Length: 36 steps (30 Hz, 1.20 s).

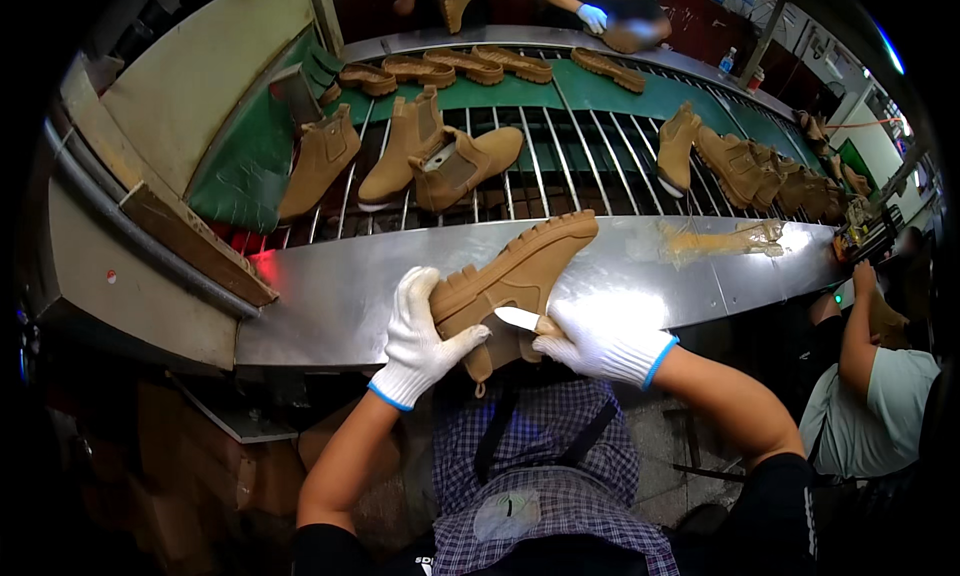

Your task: The person processes boots on a conveyor line by picking up shoes and outsoles, scraping excess material or glue from the seams using a knife, and wiping the surfaces.

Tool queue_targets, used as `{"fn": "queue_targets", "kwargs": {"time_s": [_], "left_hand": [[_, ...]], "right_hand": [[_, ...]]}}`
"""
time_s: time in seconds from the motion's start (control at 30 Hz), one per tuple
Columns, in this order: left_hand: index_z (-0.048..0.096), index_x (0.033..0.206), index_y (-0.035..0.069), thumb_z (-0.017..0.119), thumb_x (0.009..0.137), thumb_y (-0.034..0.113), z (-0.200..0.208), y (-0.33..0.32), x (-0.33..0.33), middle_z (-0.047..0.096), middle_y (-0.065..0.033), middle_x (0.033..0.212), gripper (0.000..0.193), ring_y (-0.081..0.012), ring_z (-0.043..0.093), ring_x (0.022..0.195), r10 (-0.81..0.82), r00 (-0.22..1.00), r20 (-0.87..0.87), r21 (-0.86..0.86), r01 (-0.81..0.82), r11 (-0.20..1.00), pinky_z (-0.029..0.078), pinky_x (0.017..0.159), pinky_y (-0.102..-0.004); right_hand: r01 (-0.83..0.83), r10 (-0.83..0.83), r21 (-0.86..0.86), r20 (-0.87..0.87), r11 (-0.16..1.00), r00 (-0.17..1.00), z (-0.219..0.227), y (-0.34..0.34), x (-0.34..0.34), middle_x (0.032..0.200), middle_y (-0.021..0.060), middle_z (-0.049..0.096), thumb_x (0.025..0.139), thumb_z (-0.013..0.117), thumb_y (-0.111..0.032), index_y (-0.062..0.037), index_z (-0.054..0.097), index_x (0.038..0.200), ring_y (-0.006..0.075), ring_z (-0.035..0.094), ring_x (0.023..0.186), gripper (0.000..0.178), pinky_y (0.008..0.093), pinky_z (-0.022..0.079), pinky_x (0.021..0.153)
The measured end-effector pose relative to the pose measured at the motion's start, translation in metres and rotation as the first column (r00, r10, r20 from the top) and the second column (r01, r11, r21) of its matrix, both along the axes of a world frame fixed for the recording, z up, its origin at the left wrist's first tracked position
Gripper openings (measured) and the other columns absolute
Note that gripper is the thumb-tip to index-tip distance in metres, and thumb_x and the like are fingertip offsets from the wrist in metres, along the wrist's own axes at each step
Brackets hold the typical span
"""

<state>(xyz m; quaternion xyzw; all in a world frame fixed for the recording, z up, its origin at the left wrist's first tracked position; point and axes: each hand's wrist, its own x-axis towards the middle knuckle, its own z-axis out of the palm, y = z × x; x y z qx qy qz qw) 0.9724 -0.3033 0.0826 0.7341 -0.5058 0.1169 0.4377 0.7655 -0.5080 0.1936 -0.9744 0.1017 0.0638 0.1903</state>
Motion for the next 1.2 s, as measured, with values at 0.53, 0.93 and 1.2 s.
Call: {"fn": "queue_targets", "kwargs": {"time_s": [0.53,0.93,1.2], "left_hand": [[0.052,0.158,0.018,0.085,0.082,0.057,0.097,-0.049,0.015,0.073,-0.0185,0.136,0.091,-0.0384,0.073,0.119,0.159,0.933,-0.322,0.666,0.104,0.738,0.057,0.104,-0.0442],[0.045,0.163,0.017,0.060,0.106,0.039,0.088,-0.047,0.027,0.066,-0.0192,0.147,0.062,-0.0406,0.065,0.133,0.043,0.901,-0.432,0.620,0.262,0.740,0.050,0.113,-0.0435],[0.037,0.166,0.017,0.050,0.112,0.044,0.102,-0.076,0.018,0.068,-0.0231,0.143,0.062,-0.0443,0.065,0.130,0.098,0.962,-0.254,0.817,0.159,0.555,0.050,0.111,-0.0469]], "right_hand": [[0.453,-0.303,0.867,-0.384,0.205,0.872,-0.009,0.005,0.073,0.068,-0.0020,0.055,0.110,0.054,-0.048,-0.0055,0.064,0.101,0.0104,0.051,0.057,0.045,0.0282,0.042,0.049],[0.247,-0.208,0.312,-0.154,0.917,0.966,0.034,-0.067,0.032,0.101,0.0207,0.076,0.103,0.065,-0.055,-0.0001,0.063,0.137,0.0345,0.074,0.092,0.065,0.0445,0.058,0.087],[0.274,-0.278,0.546,-0.078,0.792,0.958,-0.055,-0.047,0.017,0.103,0.0232,0.072,0.107,0.062,-0.046,0.0018,0.059,0.133,0.0339,0.071,0.093,0.055,0.0453,0.057,0.087]]}}
